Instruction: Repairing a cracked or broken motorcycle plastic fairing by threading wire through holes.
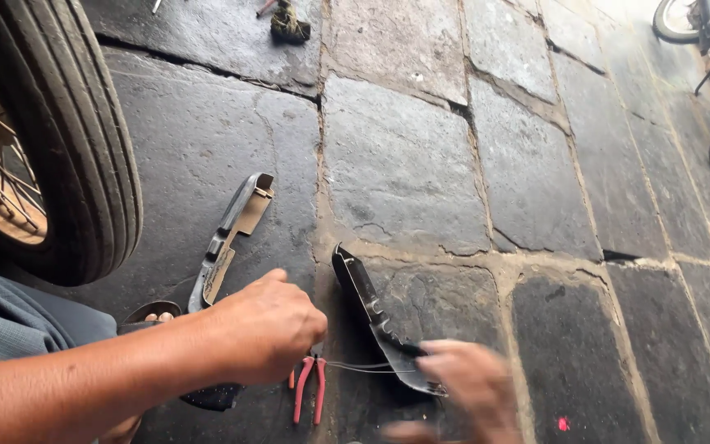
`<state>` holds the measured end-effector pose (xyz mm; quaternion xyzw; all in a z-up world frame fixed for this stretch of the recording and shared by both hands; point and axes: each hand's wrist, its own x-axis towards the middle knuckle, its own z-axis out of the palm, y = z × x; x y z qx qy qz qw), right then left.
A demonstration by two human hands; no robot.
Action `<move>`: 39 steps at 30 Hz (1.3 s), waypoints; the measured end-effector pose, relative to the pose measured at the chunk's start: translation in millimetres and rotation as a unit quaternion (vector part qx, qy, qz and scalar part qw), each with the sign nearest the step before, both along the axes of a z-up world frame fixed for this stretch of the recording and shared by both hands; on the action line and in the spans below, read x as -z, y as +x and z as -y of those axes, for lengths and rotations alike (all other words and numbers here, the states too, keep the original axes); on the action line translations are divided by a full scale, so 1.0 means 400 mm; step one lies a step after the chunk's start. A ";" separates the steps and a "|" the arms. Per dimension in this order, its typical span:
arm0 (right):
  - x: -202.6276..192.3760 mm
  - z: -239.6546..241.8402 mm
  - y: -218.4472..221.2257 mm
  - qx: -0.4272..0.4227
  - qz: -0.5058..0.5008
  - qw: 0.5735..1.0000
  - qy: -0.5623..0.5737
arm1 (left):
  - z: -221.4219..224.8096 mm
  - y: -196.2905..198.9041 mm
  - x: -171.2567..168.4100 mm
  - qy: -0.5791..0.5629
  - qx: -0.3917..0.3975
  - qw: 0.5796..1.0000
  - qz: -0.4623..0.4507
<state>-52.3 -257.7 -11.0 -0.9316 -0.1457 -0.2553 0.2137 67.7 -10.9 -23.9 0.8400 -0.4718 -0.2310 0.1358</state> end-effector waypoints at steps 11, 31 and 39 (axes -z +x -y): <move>0.159 -0.059 0.001 -0.169 -0.047 0.985 -0.009 | -0.021 0.001 0.012 -0.063 -0.047 0.984 -0.157; 0.182 0.046 -0.020 -0.056 -0.481 0.781 0.393 | -0.030 -0.082 0.012 -0.183 0.150 0.929 0.285; 0.081 -0.015 -0.021 -0.094 -0.128 0.987 0.017 | 0.003 -0.081 0.150 -0.296 -0.012 0.916 0.270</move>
